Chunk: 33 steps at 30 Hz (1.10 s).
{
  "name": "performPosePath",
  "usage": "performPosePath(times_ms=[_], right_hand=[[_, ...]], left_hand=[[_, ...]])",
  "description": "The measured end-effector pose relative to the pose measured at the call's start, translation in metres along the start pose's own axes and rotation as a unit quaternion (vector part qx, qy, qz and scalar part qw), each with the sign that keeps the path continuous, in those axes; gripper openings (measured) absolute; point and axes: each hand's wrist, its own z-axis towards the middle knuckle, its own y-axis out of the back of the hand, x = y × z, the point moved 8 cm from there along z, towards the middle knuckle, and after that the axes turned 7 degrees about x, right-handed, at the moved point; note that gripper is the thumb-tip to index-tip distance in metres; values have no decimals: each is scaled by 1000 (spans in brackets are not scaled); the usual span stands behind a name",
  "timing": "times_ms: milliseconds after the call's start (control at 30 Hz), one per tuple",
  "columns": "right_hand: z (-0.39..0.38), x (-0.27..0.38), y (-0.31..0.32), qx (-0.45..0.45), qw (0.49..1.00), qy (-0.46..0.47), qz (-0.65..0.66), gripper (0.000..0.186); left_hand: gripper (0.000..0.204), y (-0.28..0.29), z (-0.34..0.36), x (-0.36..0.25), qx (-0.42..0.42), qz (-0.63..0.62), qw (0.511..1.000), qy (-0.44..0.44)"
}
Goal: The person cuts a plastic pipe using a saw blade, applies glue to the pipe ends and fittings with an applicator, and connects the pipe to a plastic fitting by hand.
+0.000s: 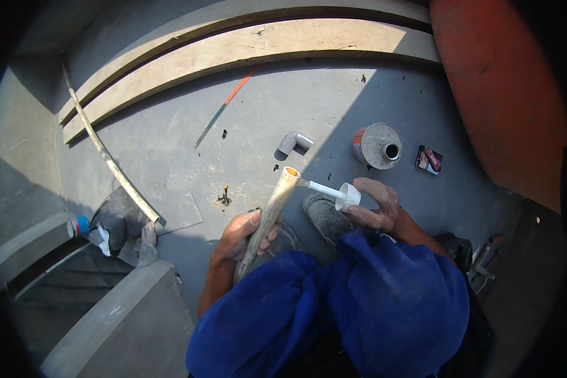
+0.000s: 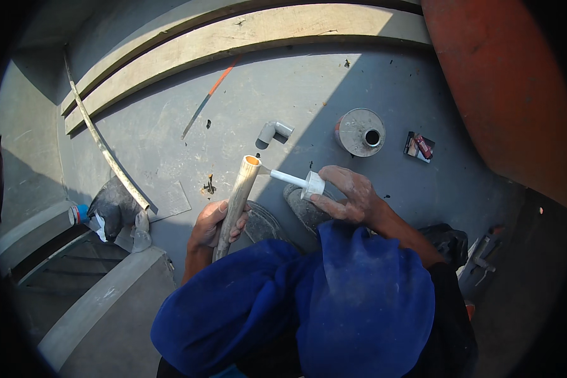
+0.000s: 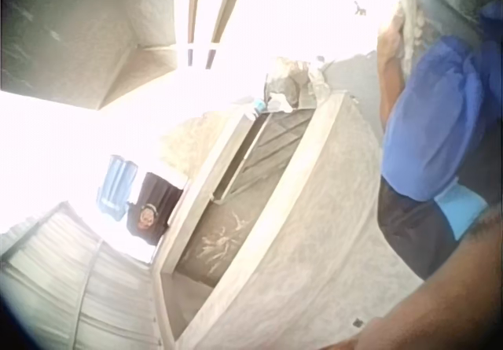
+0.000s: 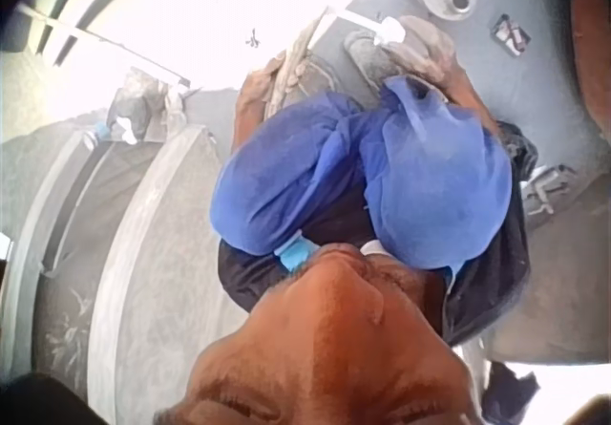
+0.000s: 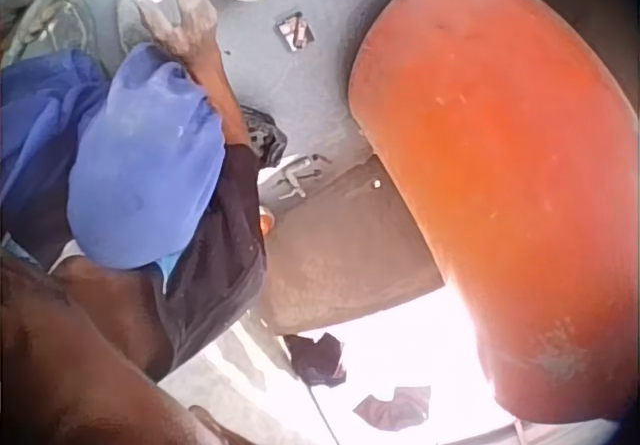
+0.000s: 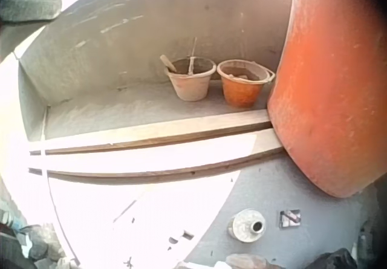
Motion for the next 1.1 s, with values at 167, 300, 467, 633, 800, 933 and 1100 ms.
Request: performPosePath(times_ms=[167, 300, 467, 633, 800, 933, 1100], right_hand=[[7, 6, 14, -11, 1000, 11, -1, 43], [7, 2, -2, -5, 1000, 21, 17, 43], [-14, -8, -6, 19, 1000, -19, 8, 45], [-13, -17, -16, 23, 997, -68, 26, 46], [1, -4, -8, 16, 999, -28, 19, 39], [-7, -1, 5, 6, 1000, -13, -6, 38], [-6, -4, 0, 25, 1000, -12, 3, 42]], left_hand=[[58, 6, 1, -2, -38, 38, 998, -17], [58, 2, 4, 0, 1, 20, 1000, -9], [59, 1, 3, 2, 23, -24, 999, 3], [60, 0, 1, 3, 39, -47, 998, 7], [62, 4, 1, -2, -19, 26, 999, -8], [56, 3, 2, -4, -35, 63, 997, -23], [38, -3, 3, -7, -81, 151, 984, -40]])
